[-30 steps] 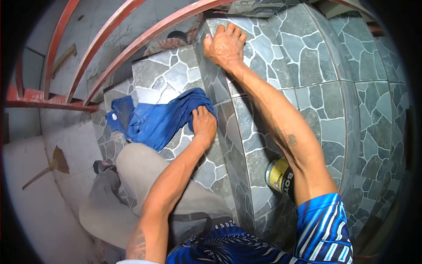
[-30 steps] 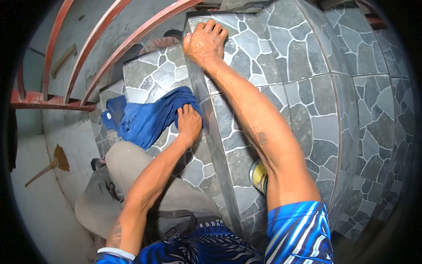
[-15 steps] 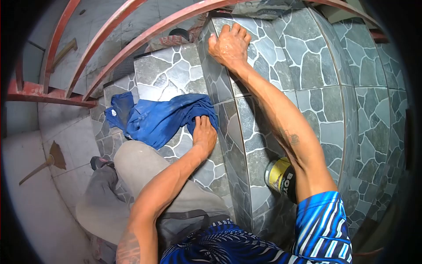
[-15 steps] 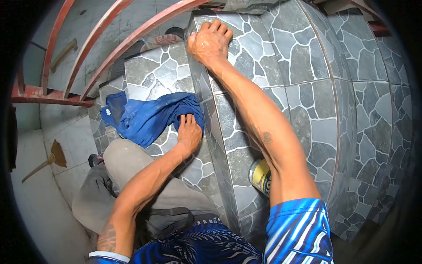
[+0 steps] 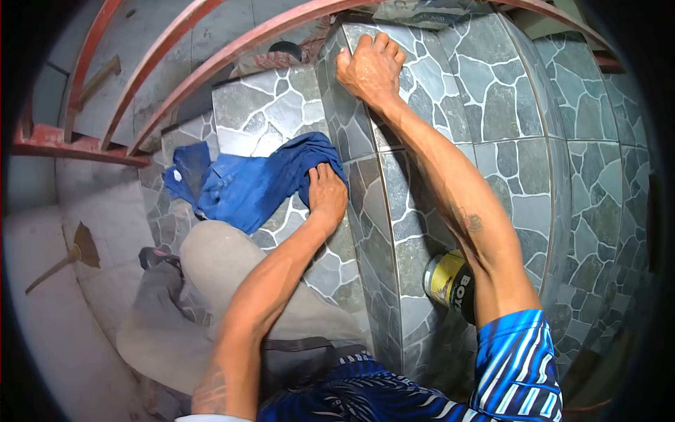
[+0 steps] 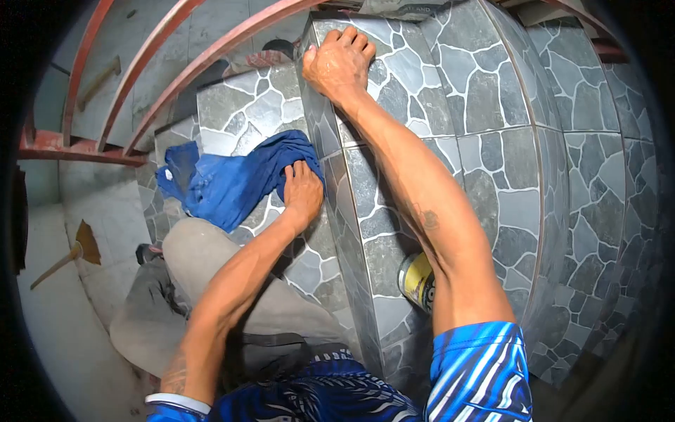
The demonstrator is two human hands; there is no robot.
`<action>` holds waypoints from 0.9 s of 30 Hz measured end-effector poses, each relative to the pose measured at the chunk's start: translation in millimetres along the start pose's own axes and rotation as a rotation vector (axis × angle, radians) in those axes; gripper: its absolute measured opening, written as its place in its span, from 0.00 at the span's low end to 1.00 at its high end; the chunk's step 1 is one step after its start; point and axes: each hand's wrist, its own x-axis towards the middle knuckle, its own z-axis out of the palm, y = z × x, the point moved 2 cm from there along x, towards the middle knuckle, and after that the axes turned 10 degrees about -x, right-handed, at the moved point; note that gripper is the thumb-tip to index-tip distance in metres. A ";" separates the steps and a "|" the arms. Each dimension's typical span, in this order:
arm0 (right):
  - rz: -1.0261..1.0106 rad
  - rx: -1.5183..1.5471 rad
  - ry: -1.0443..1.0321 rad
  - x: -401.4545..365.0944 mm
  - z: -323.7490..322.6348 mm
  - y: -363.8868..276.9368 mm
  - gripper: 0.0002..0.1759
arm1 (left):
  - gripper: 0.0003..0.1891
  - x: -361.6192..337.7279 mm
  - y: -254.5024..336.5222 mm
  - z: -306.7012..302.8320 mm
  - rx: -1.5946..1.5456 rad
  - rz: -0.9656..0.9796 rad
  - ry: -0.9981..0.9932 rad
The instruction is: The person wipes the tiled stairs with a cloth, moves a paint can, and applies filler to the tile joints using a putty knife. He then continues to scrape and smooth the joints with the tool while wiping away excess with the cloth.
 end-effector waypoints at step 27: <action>0.018 0.003 -0.051 -1.7 -4.8 -4.7 0.26 | 0.13 -2.4 -24.7 0.7 0.148 0.088 0.214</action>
